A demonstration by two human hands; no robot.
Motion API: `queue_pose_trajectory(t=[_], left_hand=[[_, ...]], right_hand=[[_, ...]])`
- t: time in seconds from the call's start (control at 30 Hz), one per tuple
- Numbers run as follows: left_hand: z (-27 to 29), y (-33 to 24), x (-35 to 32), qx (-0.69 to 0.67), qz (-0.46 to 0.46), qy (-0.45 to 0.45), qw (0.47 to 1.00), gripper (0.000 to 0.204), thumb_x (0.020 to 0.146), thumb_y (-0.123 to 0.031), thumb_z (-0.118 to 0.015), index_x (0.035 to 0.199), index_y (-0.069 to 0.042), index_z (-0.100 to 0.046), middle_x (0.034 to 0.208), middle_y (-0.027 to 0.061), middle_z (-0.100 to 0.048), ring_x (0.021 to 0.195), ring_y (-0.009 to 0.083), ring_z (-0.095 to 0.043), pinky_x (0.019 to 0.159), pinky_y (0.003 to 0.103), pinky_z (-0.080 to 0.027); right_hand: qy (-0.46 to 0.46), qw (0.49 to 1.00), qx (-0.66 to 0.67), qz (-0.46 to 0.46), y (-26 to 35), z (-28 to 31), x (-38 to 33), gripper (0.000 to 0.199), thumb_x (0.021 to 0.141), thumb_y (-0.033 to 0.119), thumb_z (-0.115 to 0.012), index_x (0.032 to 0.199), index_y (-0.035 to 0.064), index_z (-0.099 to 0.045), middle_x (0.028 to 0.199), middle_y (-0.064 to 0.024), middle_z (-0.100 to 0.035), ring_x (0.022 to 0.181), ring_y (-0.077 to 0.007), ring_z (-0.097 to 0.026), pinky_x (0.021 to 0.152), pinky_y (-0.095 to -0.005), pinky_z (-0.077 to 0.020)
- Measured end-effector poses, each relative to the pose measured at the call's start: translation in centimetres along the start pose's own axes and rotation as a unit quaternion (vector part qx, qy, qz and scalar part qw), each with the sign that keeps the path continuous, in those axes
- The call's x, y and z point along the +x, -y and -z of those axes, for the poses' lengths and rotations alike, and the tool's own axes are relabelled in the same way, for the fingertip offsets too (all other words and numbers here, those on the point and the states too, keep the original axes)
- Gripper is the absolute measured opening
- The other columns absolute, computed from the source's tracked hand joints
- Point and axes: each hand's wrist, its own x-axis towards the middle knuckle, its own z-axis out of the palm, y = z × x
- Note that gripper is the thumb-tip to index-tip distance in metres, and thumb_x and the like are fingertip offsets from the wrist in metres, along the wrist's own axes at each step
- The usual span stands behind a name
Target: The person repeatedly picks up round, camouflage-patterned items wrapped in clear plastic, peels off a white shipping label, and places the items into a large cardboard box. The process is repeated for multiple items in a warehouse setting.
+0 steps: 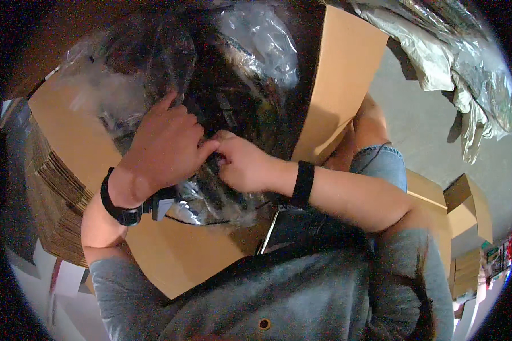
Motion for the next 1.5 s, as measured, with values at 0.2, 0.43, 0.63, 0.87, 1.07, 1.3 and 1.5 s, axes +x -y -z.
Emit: queue_pose_trajectory(t=[0.2, 0.43, 0.63, 0.87, 1.07, 1.3, 1.5], left_hand=[[-0.7, -0.2, -0.2, 0.007, -0.026, -0.111, 0.993, 0.019, 0.07, -0.022, -0.056, 0.061, -0.005, -0.06, 0.066, 0.0083, -0.055, 0.077, 0.0243, -0.054, 0.084, 0.041, -0.04], [-0.6, -0.3, 1.3, 0.039, -0.025, -0.076, 0.996, 0.016, 0.067, -0.02, -0.057, 0.063, -0.004, -0.06, 0.064, 0.0107, -0.056, 0.071, 0.0264, -0.055, 0.078, 0.039, -0.042], [-0.8, -0.8, 2.4, 0.007, 0.03, -0.071, 0.997, 0.034, 0.068, -0.019, -0.058, 0.097, -0.003, -0.059, 0.067, 0.0136, -0.059, 0.077, 0.027, -0.058, 0.078, 0.039, -0.043], [-0.3, -0.9, 1.5, 0.048, 0.024, -0.1, 0.994, 0.036, 0.073, -0.023, -0.056, 0.103, -0.004, -0.059, 0.079, 0.0142, -0.06, 0.086, 0.029, -0.057, 0.086, 0.044, -0.04], [0.2, 0.6, 2.2, 0.022, -0.01, 0.06, 0.998, 0.032, 0.077, -0.032, -0.053, 0.086, -0.003, -0.063, 0.087, 0.0143, -0.06, 0.096, 0.0281, -0.053, 0.095, 0.047, -0.032], [-1.1, 0.1, 2.6, 0.07, -0.027, 0.022, 0.997, 0.034, 0.075, -0.034, -0.055, 0.087, -0.003, -0.062, 0.091, 0.013, -0.059, 0.098, 0.0265, -0.051, 0.096, 0.045, -0.032], [-2.0, 0.4, 1.7, 0.029, -0.059, -0.128, 0.99, 0.024, 0.067, -0.028, -0.061, 0.07, -0.004, -0.062, 0.077, 0.0104, -0.058, 0.084, 0.0244, -0.054, 0.09, 0.044, -0.035]], right_hand=[[-0.462, 0.847, -0.244, -0.096, -7.2, 5.1, 3.6, 0.052, 0.065, 0.004, -0.058, 0.114, -0.0063, -0.046, 0.112, -0.0258, -0.047, 0.109, -0.0361, -0.044, 0.093, -0.0383, -0.0359], [-0.335, 0.921, -0.132, -0.148, -8.7, 6.3, 4.1, 0.056, 0.063, 0.011, -0.062, 0.114, -0.0065, -0.048, 0.109, -0.0273, -0.049, 0.106, -0.0368, -0.046, 0.094, -0.0363, -0.0358], [-0.232, 0.971, 0.0, -0.063, -1.1, 2.0, 1.2, 0.05, 0.064, 0.002, -0.054, 0.112, -0.0081, -0.049, 0.109, -0.0264, -0.053, 0.106, -0.0323, -0.05, 0.092, -0.0336, -0.0375], [-0.113, 0.991, 0.068, -0.014, 0.1, -0.3, 0.2, 0.052, 0.065, -0.007, -0.042, 0.117, -0.0045, -0.045, 0.114, -0.0199, -0.051, 0.11, -0.0267, -0.047, 0.095, -0.032, -0.0335], [-0.101, 0.995, 0.003, 0.022, -1.9, 0.1, 0.2, 0.056, 0.062, -0.009, -0.04, 0.118, -0.0029, -0.045, 0.115, -0.0189, -0.051, 0.108, -0.0281, -0.049, 0.094, -0.0323, -0.0355], [-0.494, 0.833, -0.25, 0.023, -5.2, 7.7, 5.6, 0.032, 0.07, 0.002, -0.053, 0.1, -0.0048, -0.049, 0.095, -0.0223, -0.053, 0.098, -0.0356, -0.052, 0.081, -0.0389, -0.0427], [-0.444, 0.814, -0.361, -0.101, -9.3, 3.7, 7.0, 0.079, 0.07, 0.031, -0.063, 0.128, -0.0083, -0.027, 0.13, -0.0274, -0.031, 0.121, -0.0418, -0.031, 0.1, -0.0418, -0.0294]])
